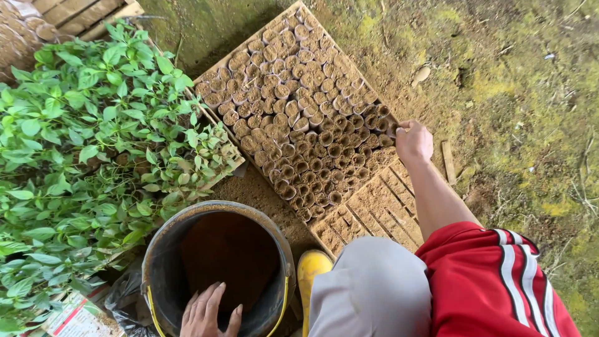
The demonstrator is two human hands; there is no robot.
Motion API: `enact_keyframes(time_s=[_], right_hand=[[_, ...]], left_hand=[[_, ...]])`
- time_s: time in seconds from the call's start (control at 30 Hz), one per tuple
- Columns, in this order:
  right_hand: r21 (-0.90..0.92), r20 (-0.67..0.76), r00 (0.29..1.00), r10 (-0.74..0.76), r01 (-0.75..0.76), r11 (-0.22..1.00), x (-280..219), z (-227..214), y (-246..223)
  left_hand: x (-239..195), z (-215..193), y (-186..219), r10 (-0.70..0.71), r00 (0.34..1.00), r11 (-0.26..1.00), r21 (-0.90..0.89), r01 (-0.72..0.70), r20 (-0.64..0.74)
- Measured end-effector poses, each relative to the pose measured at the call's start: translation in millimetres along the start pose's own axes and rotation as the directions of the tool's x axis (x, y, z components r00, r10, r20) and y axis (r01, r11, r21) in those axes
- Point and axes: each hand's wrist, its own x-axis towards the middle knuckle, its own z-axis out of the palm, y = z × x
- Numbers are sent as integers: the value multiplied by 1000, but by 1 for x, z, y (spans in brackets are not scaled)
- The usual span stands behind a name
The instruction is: Filling small plastic seedling pots with soil by hand and organizing them into a tray.
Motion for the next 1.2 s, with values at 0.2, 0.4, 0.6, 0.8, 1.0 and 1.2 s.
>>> enact_keyframes(time_s=[0.2, 0.4, 0.6, 0.8, 1.0, 1.2], right_hand=[[56, 91, 987, 133, -138, 989, 9, 8, -5], [-37, 126, 984, 129, -125, 991, 23, 13, 2], [-237, 3, 1000, -31, 30, 971, 39, 33, 21], [-280, -50, 996, -76, 59, 958, 37, 37, 27], [-172, 102, 994, 29, -11, 985, 25, 16, 10], [26, 68, 995, 68, -70, 997, 2, 3, 3]], left_hand=[[1, -5, 8, -33, 999, 998, 59, 32, 18], [4, -8, 11, -46, 998, 996, 75, 43, 41], [6, -12, 16, -28, 999, 998, 53, 27, 17], [7, -16, 21, -66, 998, 998, 20, 66, 15], [10, -23, 27, -44, 999, 999, -1, 44, -16], [12, -27, 30, -27, 999, 1000, 5, 27, 19]])
